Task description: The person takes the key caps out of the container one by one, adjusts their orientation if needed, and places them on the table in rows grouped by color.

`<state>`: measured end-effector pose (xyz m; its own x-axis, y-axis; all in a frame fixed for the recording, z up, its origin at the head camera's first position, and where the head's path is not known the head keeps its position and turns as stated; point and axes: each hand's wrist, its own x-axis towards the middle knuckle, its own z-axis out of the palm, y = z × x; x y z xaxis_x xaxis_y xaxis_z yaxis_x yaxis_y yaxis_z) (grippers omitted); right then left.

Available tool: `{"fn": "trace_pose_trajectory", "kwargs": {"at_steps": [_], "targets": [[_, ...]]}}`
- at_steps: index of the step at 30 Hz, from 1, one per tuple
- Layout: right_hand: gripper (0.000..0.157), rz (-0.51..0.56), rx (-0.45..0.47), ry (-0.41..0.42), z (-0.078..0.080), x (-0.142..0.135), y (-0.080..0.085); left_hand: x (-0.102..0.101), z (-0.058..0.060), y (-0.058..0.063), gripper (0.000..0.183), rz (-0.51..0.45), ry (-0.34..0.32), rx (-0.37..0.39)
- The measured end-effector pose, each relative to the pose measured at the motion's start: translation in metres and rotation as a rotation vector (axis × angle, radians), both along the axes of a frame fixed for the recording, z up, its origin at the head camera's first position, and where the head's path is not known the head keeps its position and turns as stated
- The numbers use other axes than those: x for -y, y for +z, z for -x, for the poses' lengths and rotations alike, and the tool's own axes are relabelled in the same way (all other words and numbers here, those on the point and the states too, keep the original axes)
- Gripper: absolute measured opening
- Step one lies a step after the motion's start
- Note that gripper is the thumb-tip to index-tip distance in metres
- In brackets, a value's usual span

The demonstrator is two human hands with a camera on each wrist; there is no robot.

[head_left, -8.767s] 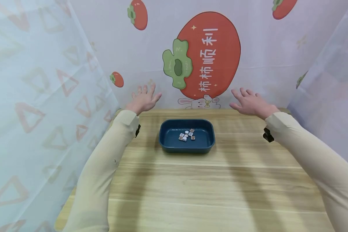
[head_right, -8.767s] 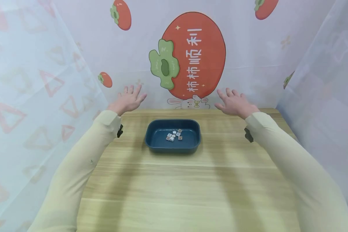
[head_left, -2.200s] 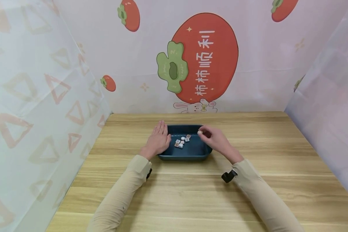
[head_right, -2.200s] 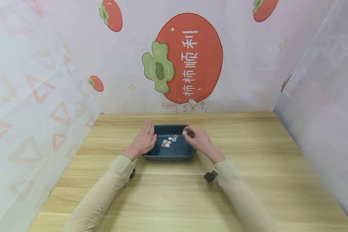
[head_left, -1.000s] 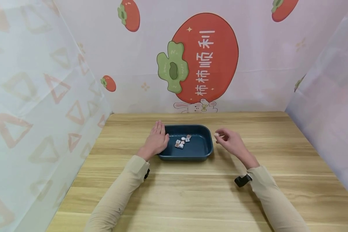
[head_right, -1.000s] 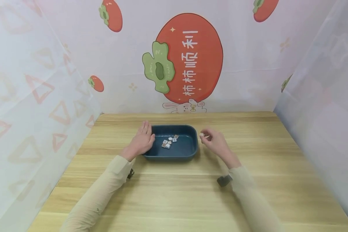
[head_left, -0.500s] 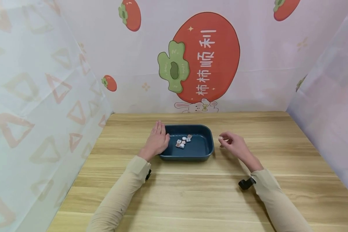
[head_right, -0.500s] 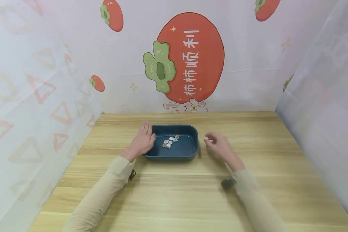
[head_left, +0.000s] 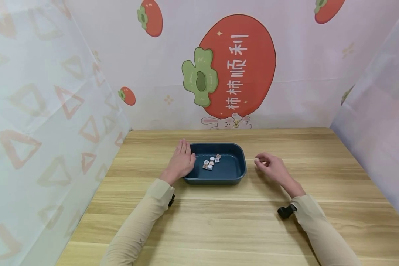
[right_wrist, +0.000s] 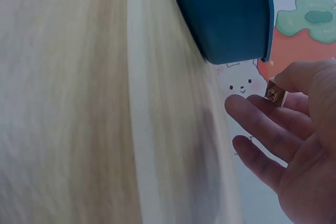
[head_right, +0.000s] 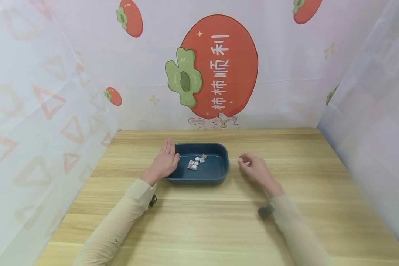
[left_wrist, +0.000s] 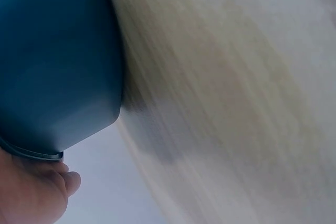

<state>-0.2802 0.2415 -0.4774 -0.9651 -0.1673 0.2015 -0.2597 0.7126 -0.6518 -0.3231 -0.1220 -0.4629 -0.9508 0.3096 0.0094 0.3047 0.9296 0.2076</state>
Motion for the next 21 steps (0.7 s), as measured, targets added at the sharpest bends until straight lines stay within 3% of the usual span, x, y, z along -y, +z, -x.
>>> {"fn": "trace_pose_trajectory", "kwargs": {"at_steps": [10,21], "targets": [[0.022,-0.05,0.027,0.028,0.007,-0.014,-0.007,0.0,-0.001,0.0,0.063,-0.006,0.0,-0.007],[0.021,-0.115,0.053,0.112,0.007,-0.027,-0.01,-0.001,-0.004,0.004,0.062,0.019,0.021,0.002]]}}
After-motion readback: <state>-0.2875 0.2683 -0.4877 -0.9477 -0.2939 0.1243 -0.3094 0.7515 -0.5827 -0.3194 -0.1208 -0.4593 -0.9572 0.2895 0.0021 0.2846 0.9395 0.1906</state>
